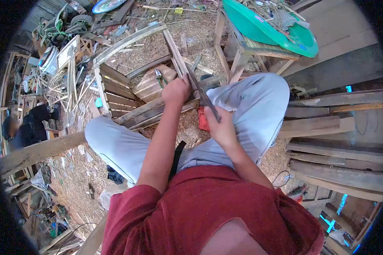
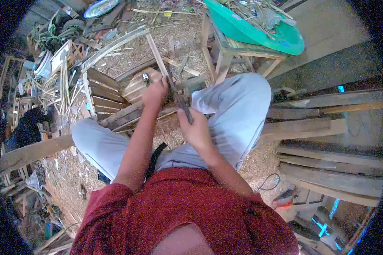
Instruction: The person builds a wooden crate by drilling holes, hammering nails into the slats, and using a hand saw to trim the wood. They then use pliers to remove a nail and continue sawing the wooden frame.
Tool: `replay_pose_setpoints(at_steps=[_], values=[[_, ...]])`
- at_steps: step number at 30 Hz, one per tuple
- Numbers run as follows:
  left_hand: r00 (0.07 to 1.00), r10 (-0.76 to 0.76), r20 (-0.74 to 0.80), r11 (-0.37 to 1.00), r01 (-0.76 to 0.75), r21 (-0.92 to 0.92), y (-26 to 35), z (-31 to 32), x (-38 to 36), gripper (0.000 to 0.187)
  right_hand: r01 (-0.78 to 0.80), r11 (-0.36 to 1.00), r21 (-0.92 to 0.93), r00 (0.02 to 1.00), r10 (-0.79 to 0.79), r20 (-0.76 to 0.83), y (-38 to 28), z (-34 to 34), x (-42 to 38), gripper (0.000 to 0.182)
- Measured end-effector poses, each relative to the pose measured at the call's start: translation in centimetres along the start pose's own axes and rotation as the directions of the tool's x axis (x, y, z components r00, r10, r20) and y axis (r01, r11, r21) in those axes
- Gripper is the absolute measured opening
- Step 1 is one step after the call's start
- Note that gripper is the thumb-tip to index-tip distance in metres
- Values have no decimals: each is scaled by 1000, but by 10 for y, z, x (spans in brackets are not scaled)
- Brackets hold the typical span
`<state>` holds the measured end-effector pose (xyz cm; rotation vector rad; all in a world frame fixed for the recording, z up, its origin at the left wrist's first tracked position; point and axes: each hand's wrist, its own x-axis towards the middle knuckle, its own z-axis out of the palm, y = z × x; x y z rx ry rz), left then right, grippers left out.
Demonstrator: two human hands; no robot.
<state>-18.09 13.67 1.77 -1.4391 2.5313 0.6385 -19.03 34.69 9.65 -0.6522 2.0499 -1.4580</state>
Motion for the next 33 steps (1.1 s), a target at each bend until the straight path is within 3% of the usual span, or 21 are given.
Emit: replay_pose_setpoints(at_steps=[3,6,9,12,15,18,19,22,25,29,32,33], values=[[999,-22,-27,999,22,26,5,-5,-2,69,5,1000,-9,998,-5,63,-10,-23,-33,29],[999,-36,-25,999,36,9,5,-3,-1,69,24,998,66,1000,-24,4,-3,-9,-21,30],[1000,-29,4,1000,29,8,6,-5,-2,69,-58,998,5,998,58,23,3,-1,8,29],[1000,-27,-15,1000,27,0,5,-2,0,69,-37,999,22,998,36,45,-7,-23,-33,31],[1000,-12,-26,1000,12,15,4,1,1,69,19,995,96,998,-14,-54,13,-7,-28,32],[1000,4,-15,1000,-4,20,3,0,-1,69,-52,999,2,998,52,22,20,5,2,30],[999,9,-32,1000,-8,28,3,-1,3,69,52,999,-4,997,-52,-49,10,1,-6,30],[999,18,-40,999,-16,41,3,5,4,69,-84,996,3,994,83,69,-4,-30,-45,30],[1000,9,-5,999,-9,41,2,7,3,69,65,998,-26,998,-65,-20,14,-3,-16,33],[1000,-11,-25,998,13,54,1,6,7,70,33,999,-28,997,-35,-67,6,-4,-5,31],[1000,10,-28,999,-8,45,0,8,8,71,-68,998,-8,993,69,94,7,-26,-31,32],[1000,10,-19,999,-9,40,0,8,7,71,-25,1000,-5,999,25,43,6,-20,-25,32]])
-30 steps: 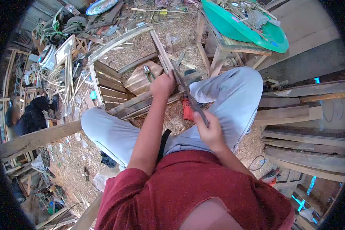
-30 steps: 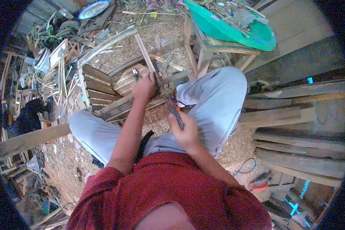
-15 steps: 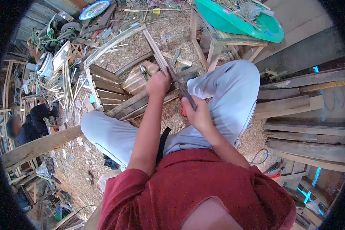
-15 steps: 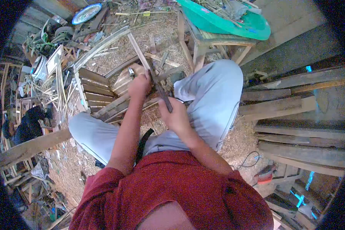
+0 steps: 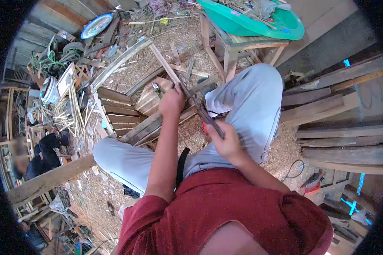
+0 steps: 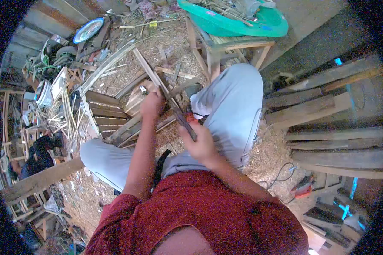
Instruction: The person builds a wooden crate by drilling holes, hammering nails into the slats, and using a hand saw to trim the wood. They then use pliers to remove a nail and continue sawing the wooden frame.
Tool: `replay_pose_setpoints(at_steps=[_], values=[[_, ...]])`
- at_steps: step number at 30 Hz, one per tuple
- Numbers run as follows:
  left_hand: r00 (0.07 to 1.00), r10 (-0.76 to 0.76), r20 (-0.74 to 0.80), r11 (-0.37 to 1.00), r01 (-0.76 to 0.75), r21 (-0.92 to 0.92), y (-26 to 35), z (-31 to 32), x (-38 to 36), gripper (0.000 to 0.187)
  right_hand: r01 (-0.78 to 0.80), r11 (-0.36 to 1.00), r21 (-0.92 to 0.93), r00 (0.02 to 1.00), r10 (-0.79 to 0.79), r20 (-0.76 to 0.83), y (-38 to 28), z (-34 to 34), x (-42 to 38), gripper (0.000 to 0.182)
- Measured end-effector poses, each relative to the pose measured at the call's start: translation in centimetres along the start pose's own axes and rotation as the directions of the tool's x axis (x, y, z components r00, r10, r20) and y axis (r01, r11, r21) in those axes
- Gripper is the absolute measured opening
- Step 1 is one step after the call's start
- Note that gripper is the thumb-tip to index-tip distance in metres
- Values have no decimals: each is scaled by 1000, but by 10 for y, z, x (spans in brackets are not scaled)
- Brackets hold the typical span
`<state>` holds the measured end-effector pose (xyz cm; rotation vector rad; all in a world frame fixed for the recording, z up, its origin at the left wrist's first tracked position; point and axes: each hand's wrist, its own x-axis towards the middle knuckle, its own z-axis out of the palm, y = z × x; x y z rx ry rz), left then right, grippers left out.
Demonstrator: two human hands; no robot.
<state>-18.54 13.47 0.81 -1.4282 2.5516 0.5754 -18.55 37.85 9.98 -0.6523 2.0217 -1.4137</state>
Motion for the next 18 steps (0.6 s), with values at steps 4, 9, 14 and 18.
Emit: replay_pose_setpoints(at_steps=[4,9,14,18], values=[[1000,-12,-4,1000,12,-5,-1,4,-4,73,31,999,-32,996,-33,-88,5,18,30,30],[1000,-4,-8,1000,4,13,0,-1,0,74,-100,995,-1,993,100,66,-2,-6,-11,33],[999,7,-46,1000,-7,17,-3,8,-1,74,-10,998,-56,999,7,-52,12,20,30,39],[999,-4,-37,1000,5,17,2,-1,-1,74,-149,984,103,987,140,82,7,3,-9,44]])
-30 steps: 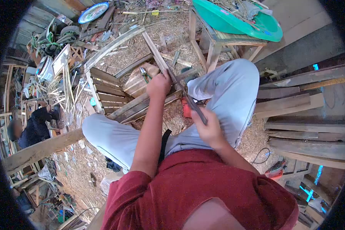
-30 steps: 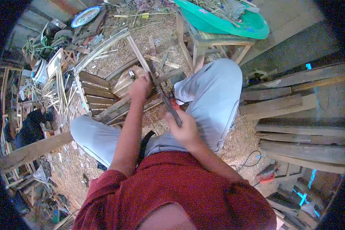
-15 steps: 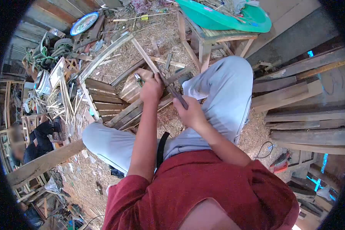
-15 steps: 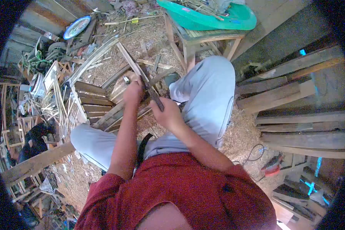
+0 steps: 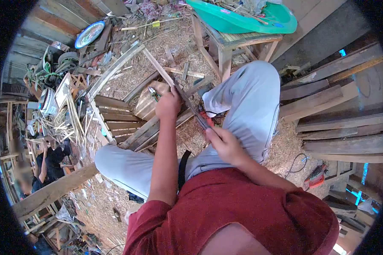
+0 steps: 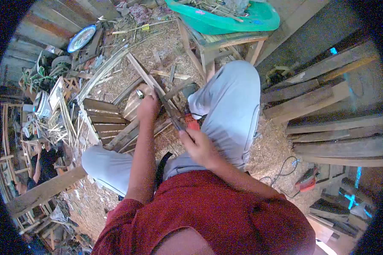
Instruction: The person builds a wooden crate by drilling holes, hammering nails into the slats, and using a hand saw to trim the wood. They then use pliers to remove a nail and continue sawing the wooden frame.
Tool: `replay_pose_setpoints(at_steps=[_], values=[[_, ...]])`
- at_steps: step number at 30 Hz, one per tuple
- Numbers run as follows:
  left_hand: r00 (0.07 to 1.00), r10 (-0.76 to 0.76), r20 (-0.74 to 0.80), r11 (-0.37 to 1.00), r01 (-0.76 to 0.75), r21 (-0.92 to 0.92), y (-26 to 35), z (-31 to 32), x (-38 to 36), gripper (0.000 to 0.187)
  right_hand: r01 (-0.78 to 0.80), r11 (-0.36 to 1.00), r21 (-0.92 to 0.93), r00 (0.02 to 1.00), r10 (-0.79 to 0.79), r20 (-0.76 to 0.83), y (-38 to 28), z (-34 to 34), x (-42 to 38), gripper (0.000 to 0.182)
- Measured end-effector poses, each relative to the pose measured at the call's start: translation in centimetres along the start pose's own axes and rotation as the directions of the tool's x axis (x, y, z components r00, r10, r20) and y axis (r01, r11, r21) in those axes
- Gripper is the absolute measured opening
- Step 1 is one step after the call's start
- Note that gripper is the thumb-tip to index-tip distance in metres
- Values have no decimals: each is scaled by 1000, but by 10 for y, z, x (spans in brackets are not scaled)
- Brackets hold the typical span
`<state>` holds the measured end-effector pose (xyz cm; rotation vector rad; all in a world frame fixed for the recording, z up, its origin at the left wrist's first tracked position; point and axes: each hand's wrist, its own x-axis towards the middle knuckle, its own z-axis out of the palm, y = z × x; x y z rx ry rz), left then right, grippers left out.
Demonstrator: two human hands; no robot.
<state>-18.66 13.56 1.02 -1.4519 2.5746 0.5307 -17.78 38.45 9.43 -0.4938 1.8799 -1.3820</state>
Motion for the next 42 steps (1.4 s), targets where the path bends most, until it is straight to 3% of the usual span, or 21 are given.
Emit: replay_pose_setpoints(at_steps=[1,7,8,11,14,17,18,21,24,28,31,34,35,37,38,42], values=[[1000,6,3,1000,-6,-1,2,0,1,74,-59,998,10,997,59,40,0,-4,-6,45],[1000,8,-9,1000,-8,-7,2,-2,-2,72,38,991,-127,987,-57,-152,1,12,45,44],[1000,3,-3,1000,-3,-2,2,-2,-4,72,36,997,-62,986,-46,-162,8,7,30,43],[1000,7,10,1000,-7,4,1,0,2,73,-58,997,-43,997,56,-58,-2,-14,0,41],[999,0,38,1000,0,3,2,-1,3,74,126,977,-171,964,-161,-213,18,17,46,40],[999,-10,45,1000,11,-7,2,-3,1,74,130,977,-167,967,-162,-197,5,16,36,38],[999,-9,41,1000,10,-12,0,-3,0,74,284,950,-130,925,-307,-224,-8,10,15,35],[999,-10,38,1000,11,-27,4,-5,1,74,-9,991,-136,996,-3,-91,-14,-9,-15,34],[998,-9,58,1000,10,-18,3,-1,0,73,206,962,-177,938,-245,-244,-1,20,37,34],[998,-38,53,999,38,-2,6,-11,-4,72,214,972,-95,950,-230,-212,-7,2,2,32],[998,-28,57,1000,28,0,10,-10,-8,72,-17,993,-115,995,5,-102,-19,-14,-15,33],[998,-15,64,1000,15,-8,3,-1,2,72,184,956,-229,943,-238,-234,14,17,53,33],[998,-27,52,1000,28,-13,3,-2,0,72,199,958,-206,941,-246,-233,12,16,48,34],[999,-40,33,999,41,-11,5,-5,-3,72,218,964,-151,936,-250,-246,0,10,22,36],[998,-47,37,999,48,-4,5,-5,-2,72,23,998,-65,988,-33,-153,-20,-3,-5,36],[994,-60,90,998,62,-12,6,-4,2,73,62,992,-108,985,-79,-151,-1,3,7,35]])
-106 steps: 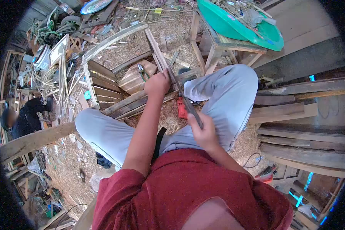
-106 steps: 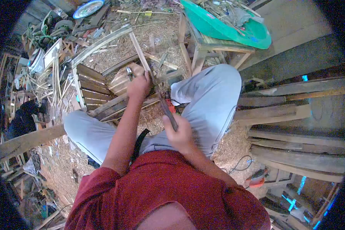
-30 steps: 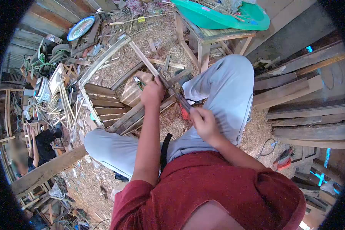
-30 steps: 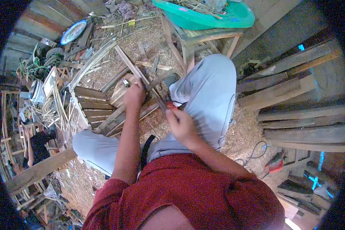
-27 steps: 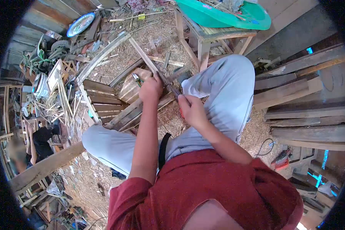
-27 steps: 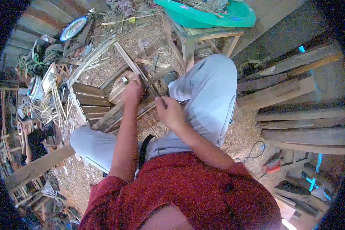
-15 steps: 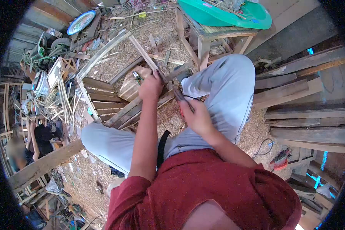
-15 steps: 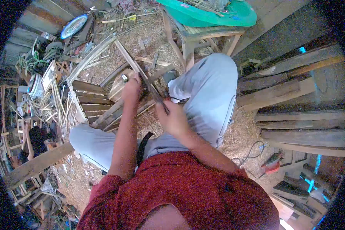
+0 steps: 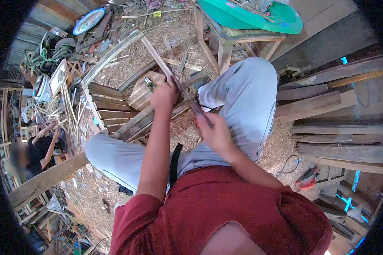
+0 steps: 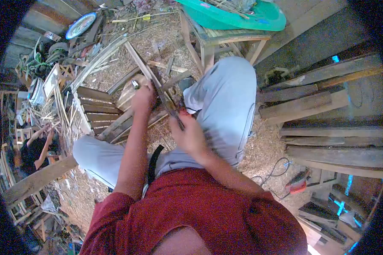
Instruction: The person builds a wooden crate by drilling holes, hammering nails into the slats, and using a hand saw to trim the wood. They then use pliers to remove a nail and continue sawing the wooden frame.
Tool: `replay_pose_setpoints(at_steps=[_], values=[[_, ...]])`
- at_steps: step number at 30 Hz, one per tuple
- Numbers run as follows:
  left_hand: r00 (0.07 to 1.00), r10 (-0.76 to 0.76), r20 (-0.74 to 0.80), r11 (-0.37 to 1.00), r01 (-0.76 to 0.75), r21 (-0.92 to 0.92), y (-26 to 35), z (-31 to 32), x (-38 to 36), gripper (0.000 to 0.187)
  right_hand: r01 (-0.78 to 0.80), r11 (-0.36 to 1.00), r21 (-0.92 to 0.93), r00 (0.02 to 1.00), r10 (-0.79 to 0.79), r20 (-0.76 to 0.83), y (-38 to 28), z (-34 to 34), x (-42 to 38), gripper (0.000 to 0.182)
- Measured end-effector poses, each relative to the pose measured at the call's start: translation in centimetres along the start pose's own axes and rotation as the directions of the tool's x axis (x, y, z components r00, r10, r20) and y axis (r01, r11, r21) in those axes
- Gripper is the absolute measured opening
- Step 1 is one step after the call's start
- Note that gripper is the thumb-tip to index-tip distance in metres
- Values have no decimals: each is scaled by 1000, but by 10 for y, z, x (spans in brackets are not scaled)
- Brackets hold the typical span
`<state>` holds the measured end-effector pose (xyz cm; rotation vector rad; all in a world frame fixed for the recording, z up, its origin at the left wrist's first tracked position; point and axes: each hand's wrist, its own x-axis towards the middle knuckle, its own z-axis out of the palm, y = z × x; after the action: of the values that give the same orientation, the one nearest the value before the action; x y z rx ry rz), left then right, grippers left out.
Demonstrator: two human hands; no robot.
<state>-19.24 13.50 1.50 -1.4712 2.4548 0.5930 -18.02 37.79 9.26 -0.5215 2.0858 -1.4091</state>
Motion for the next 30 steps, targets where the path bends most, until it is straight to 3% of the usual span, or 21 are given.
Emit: replay_pose_setpoints(at_steps=[2,5,6,10,13,14,17,20,23,24,26,28,30], values=[[1000,7,4,1000,-7,-7,-3,3,-2,73,3,998,58,1000,-1,-25,-3,24,36,35],[998,43,-48,999,-42,12,-4,3,2,73,2,1000,9,1000,-2,8,-11,-20,-18,37],[997,38,-70,999,-38,10,-2,3,2,72,-81,995,54,995,77,66,-10,-25,-20,35],[993,73,-93,997,-74,-2,-8,11,3,70,117,990,-80,990,-123,-70,-6,24,47,33],[991,73,-114,997,-70,29,-9,18,6,69,62,998,27,997,-60,-57,-9,4,20,35],[991,75,-109,997,-74,12,-11,19,8,71,-93,995,42,996,92,18,-12,-10,3,35],[995,52,-85,999,-52,1,-6,11,2,73,38,999,23,999,-37,-8,-4,-8,-1,38],[989,117,-89,993,-114,33,-18,27,17,73,130,989,-68,980,-139,-140,12,34,53,39],[995,82,-49,997,-82,6,-7,11,7,73,145,988,47,987,-141,-77,-12,1,11,39],[996,74,-55,997,-74,12,-6,11,7,73,67,995,81,997,-68,21,-11,-14,-10,38],[997,47,-63,999,-46,17,-5,12,5,72,82,995,55,996,-81,-24,1,-6,-4,39],[990,124,-69,992,-122,32,-11,19,12,72,23,999,40,1000,-22,-22,-4,15,20,39],[987,138,-79,990,-135,43,-13,19,10,72,88,995,-45,994,-91,-62,-4,18,35,40]])
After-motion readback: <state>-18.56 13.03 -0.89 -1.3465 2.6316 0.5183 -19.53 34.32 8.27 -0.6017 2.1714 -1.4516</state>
